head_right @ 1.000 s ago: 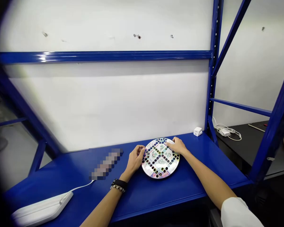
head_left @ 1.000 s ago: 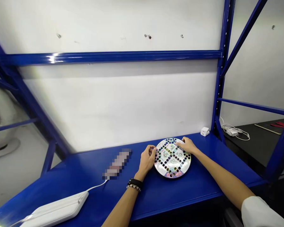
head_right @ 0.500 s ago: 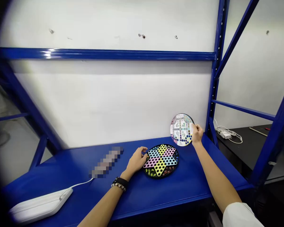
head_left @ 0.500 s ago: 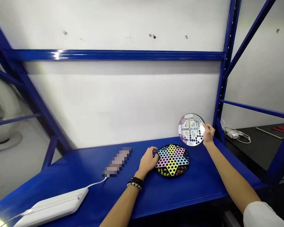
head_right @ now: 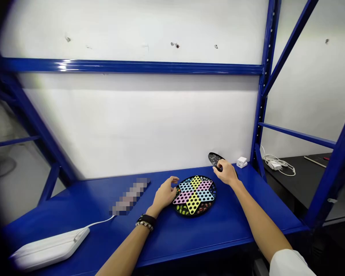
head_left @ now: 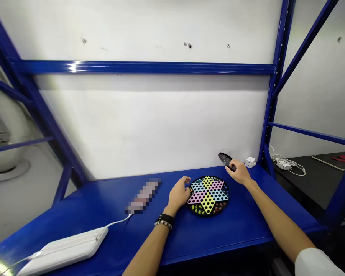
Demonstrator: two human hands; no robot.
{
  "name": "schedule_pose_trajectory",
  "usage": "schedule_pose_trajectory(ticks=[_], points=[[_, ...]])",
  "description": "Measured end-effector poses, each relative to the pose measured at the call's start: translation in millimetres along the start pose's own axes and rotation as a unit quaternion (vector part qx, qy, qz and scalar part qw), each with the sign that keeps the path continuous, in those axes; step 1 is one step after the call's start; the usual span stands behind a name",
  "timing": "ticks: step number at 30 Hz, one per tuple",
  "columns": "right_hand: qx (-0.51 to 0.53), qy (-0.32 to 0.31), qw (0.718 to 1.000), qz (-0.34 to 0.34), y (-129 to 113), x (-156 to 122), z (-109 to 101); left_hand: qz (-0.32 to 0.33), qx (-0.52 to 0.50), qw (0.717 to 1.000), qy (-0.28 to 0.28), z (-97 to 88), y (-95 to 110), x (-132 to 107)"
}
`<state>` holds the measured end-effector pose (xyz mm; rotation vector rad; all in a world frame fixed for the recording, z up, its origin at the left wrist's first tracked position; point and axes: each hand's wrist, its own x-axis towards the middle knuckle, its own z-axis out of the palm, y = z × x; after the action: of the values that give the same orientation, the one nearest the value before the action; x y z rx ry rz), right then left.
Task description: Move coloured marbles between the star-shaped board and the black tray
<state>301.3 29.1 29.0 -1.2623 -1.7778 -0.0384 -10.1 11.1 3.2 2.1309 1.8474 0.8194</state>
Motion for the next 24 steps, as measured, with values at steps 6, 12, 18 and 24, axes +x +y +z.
schedule_pose_trajectory(ticks=[6,12,18,24], points=[[-0.041,-0.184,0.982,-0.016,-6,-10,8,-0.045,0.030,0.998,0.033,-13.2,-9,1],[-0.025,-0.326,0.944,0.041,-12,-16,18,-0.063,0.029,0.997,0.031,-13.2,-15,2],[-0.013,-0.297,0.954,0.019,-27,-21,28,-0.049,0.030,0.998,0.030,-9.5,-15,2],[-0.124,-0.306,0.944,-0.012,-45,-29,34,-0.045,0.034,0.998,0.021,-8.1,-14,1]])
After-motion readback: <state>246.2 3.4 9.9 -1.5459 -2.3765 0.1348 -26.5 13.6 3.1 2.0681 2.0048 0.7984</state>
